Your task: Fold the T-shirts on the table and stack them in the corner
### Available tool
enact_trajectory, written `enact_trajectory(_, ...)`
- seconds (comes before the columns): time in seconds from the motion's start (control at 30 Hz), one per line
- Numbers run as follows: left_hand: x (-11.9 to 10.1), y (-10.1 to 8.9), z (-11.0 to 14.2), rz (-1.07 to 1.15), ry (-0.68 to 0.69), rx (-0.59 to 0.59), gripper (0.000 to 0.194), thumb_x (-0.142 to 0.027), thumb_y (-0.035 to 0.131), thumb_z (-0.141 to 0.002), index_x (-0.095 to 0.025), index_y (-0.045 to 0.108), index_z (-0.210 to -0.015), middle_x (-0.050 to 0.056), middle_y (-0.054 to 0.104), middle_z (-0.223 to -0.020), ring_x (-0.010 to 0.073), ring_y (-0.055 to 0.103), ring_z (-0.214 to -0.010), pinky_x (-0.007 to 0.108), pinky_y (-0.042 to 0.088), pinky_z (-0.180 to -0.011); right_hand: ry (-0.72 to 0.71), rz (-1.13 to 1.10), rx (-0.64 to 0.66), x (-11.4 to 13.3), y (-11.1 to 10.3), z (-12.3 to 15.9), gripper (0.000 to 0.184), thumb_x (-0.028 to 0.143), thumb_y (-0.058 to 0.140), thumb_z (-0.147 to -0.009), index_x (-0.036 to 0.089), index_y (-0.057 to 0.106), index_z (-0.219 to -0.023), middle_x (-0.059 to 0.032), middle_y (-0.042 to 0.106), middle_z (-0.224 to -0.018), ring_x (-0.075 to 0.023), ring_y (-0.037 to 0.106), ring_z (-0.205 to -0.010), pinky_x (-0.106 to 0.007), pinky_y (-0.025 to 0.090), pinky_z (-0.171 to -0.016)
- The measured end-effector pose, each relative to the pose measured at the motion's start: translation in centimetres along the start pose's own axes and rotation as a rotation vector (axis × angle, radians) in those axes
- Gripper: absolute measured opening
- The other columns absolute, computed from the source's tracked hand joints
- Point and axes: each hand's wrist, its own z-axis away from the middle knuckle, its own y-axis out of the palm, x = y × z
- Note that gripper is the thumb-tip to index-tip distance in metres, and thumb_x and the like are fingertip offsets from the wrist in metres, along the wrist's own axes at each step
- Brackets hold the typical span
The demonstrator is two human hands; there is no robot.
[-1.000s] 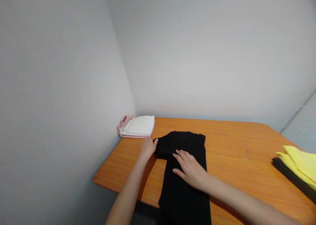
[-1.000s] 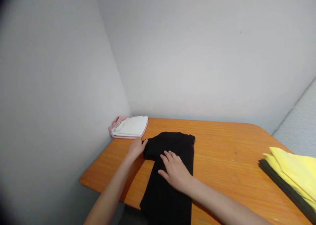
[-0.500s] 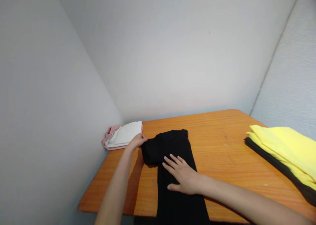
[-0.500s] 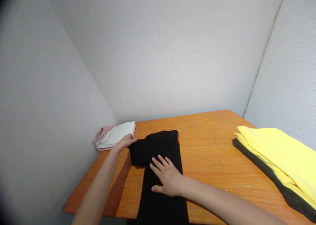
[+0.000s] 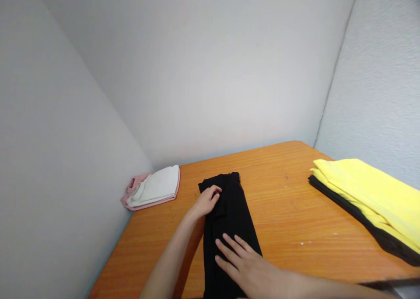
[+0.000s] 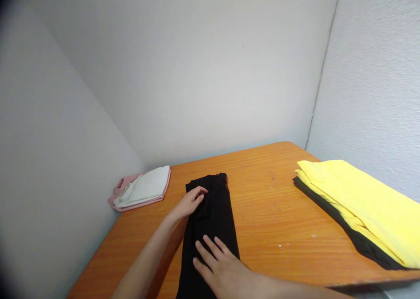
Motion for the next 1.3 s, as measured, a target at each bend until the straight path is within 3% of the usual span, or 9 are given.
enact_trajectory(0.13,0.7,2.6,3.1,-0.23,0.155,-0.024,0.043,-0.032,0.044,-0.098,-0.025,0.044,-0.141,0.003,0.031,-0.156,0.0194,0.026,-0.145,0.045,0.014,-0.122,-0.028,0.101,-0.041,0.3,0.8,1.3,0.063,0.024,0.046,-0.097,0.027,0.02,-0.155,-0.0085,0.01,-0.156,-0.0337,0.008,-0.144,-0.061,0.019,-0.115)
enact_trajectory(0.23,0.6,3.5,3.7,-0.439,0.202,-0.038,0.047,-0.035,0.033,-0.102,-0.024,0.034,-0.148,0.005,0.024,-0.158,0.0193,0.02,-0.147,0.05,0.015,-0.122,-0.035,0.157,0.035,0.6,-0.1,2.5,0.074,0.018,0.057,-0.09,0.022,0.023,-0.154,-0.0119,0.012,-0.156,-0.036,0.01,-0.143,-0.062,0.02,-0.114)
enact_trajectory(0.47,-0.8,-0.7,9.5,-0.354,0.325,-0.015,0.045,-0.033,0.029,-0.104,-0.027,0.034,-0.148,0.003,0.032,-0.156,0.0148,0.023,-0.146,0.042,0.02,-0.122,-0.003,0.272,-0.007,-2.4,-0.3,8.3,0.111,0.032,0.081,-0.065,0.015,0.019,-0.156,-0.0175,0.013,-0.157,-0.0392,0.018,-0.143,-0.057,0.03,-0.113)
enact_trajectory(0.63,-2.3,-0.1,16.1,-0.463,0.418,0.277,0.094,-0.06,0.074,-0.073,-0.028,0.03,-0.15,0.009,0.022,-0.159,0.0308,0.019,-0.147,0.05,0.026,-0.118,-0.06,0.601,-0.273,-6.0,3.8,10.2,0.081,0.008,0.061,-0.076,0.022,0.034,-0.151,-0.0111,0.027,-0.155,-0.0312,0.031,-0.141,-0.047,0.041,-0.108)
enact_trajectory(0.7,-2.5,1.7,17.9,-0.576,0.419,0.265,0.11,-0.045,0.085,-0.064,-0.026,0.023,-0.153,0.011,0.017,-0.16,0.0342,0.015,-0.147,0.054,0.027,-0.116,-0.109,0.652,-0.332,-6.3,4.4,10.5,0.07,0.007,0.053,-0.082,0.024,0.041,-0.148,-0.0089,0.034,-0.152,-0.0277,0.038,-0.137,-0.041,0.045,-0.104)
enact_trajectory(0.83,-1.4,5.5,20.0,-0.754,0.495,-0.039,0.07,-0.001,0.058,-0.078,-0.022,0.041,-0.142,0.011,0.037,-0.152,0.0289,0.028,-0.144,0.05,0.033,-0.114,-0.089,0.41,-0.27,-5.1,3.4,11.5,0.055,0.012,0.052,-0.087,0.03,0.052,-0.14,-0.0047,0.045,-0.146,-0.0236,0.046,-0.132,-0.038,0.045,-0.105)
enact_trajectory(0.93,-0.5,7.0,20.6,-0.51,0.579,-0.221,0.03,-0.011,0.047,-0.087,-0.018,0.061,-0.113,0.012,0.062,-0.128,0.027,0.052,-0.126,0.042,0.046,-0.101,-0.064,0.064,-0.281,-3.7,2.0,11.8,0.032,0.023,0.049,-0.092,0.03,0.067,-0.119,-0.0029,0.067,-0.122,-0.0212,0.062,-0.113,-0.037,0.047,-0.102)
enact_trajectory(1.13,-3.0,5.5,17.7,0.128,0.045,-0.294,0.036,-0.039,0.037,-0.1,-0.018,0.066,-0.095,0.004,0.069,-0.083,0.0179,0.065,-0.075,0.025,0.047,-0.066,0.38,-0.024,-0.548,-2.5,-2.9,8.0,0.045,0.043,0.031,-0.102,0.022,0.071,-0.096,-0.0063,0.071,-0.088,-0.0215,0.067,-0.083,-0.032,0.054,-0.078)
enact_trajectory(1.3,-3.7,4.1,13.3,-0.201,-0.35,-0.438,0.044,-0.056,0.044,-0.092,-0.015,0.059,-0.097,0.011,0.066,-0.094,0.0269,0.062,-0.088,0.034,0.045,-0.077,0.689,0.252,-0.714,-4.9,-4.1,3.8,0.05,0.056,0.041,-0.096,0.016,0.069,-0.086,-0.0143,0.065,-0.076,-0.0295,0.063,-0.078,-0.044,0.049,-0.075)
